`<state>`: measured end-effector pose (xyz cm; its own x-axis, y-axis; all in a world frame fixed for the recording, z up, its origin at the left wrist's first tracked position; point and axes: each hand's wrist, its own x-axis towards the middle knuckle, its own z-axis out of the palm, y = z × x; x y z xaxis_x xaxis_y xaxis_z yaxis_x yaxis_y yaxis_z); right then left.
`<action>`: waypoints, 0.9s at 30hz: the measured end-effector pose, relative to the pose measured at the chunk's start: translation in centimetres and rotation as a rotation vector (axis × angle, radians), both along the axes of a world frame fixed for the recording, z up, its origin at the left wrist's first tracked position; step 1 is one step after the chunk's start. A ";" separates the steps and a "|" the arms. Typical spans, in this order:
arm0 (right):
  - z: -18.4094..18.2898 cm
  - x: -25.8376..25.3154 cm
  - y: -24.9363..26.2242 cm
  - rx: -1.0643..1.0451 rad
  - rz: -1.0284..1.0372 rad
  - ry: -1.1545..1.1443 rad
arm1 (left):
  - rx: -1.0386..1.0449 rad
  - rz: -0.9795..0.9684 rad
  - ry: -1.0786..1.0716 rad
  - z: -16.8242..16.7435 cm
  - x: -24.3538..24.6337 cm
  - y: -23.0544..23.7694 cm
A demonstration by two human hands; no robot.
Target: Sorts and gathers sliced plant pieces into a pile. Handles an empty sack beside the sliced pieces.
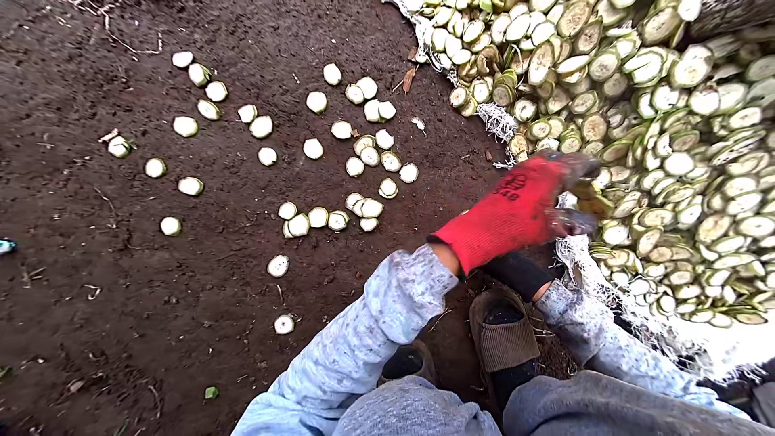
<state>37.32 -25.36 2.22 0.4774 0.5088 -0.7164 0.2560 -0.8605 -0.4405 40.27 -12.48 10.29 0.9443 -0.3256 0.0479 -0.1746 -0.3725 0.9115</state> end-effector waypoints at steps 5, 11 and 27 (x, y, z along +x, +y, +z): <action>-3.0 0.1 0.8 0.158 0.061 -0.187 | 0.206 -0.055 -0.047 -1.7 3.1 0.9; -4.4 -1.0 -0.3 0.196 0.150 -0.325 | 0.772 -0.315 0.144 -12.3 0.2 3.7; 0.0 -0.2 -5.9 0.374 -0.051 -0.601 | 0.875 -0.365 0.162 -11.5 -1.6 1.4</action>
